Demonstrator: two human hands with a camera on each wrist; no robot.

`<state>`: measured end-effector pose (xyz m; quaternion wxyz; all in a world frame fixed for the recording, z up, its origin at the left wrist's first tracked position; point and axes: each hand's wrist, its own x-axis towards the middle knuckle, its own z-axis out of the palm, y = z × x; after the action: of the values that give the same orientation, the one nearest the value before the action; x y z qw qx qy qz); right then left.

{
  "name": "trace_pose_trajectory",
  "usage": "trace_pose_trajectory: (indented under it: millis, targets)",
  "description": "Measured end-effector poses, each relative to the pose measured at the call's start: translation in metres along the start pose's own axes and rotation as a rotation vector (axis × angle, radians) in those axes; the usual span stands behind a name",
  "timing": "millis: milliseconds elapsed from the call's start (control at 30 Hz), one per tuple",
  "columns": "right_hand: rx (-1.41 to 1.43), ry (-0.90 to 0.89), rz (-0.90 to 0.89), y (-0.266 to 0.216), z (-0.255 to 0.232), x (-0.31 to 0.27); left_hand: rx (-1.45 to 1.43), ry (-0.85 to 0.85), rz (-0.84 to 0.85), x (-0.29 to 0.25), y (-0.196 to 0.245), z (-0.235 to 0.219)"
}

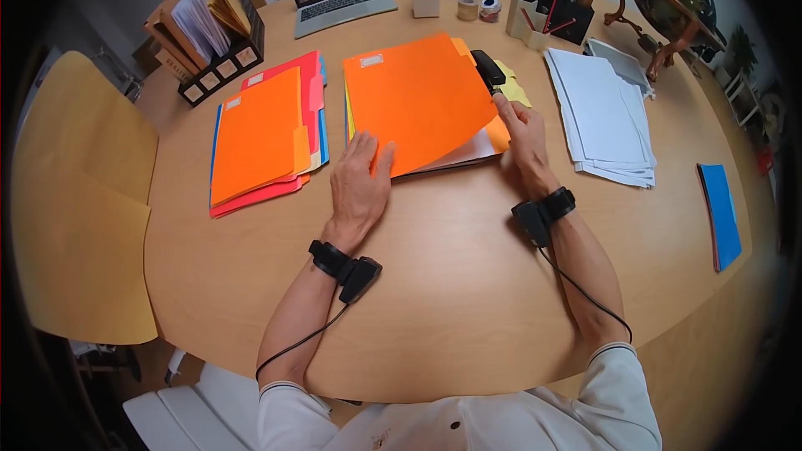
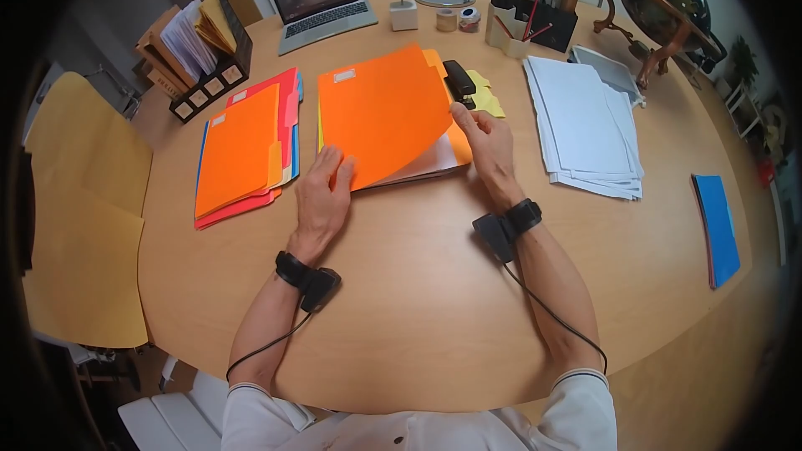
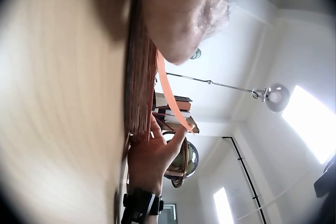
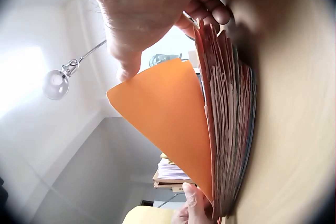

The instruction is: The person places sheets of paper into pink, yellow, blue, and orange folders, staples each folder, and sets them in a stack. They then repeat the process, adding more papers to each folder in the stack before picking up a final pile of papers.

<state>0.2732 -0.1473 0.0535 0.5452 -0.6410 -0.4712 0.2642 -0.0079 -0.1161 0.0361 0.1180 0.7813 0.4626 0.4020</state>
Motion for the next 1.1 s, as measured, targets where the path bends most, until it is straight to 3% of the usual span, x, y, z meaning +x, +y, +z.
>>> trace_pose_trajectory:
  millis: [100, 300, 367, 700, 900, 1000, 1067, 1100]
  targets:
    - [-0.016, 0.013, 0.012, 0.000, 0.000, 0.000, -0.041, -0.071, -0.078, 0.002, 0.009, -0.009]
    - [-0.046, 0.035, 0.083, -0.006, 0.003, 0.000, 0.013, -0.101, 0.089, 0.006, 0.028, -0.019]
    - [-0.057, 0.034, 0.101, -0.006, 0.004, 0.000, 0.062, -0.031, 0.188, 0.005, 0.024, -0.014]
    - [-0.094, 0.042, 0.153, -0.013, 0.006, -0.002, 0.114, -0.001, 0.209, 0.002, 0.021, -0.009]
    - [-0.127, 0.055, 0.158, -0.012, 0.007, -0.002, 0.146, -0.068, 0.144, 0.002, 0.026, -0.012]
    - [-0.119, 0.045, 0.159, -0.011, 0.007, -0.002, 0.187, -0.032, 0.175, -0.001, 0.011, 0.000]
    - [-0.117, 0.039, 0.160, -0.006, 0.009, -0.001, 0.301, 0.137, 0.306, -0.002, 0.002, 0.005]
    - [-0.147, 0.038, 0.148, 0.000, 0.011, 0.000, 0.302, 0.137, 0.306, -0.002, 0.000, 0.004]
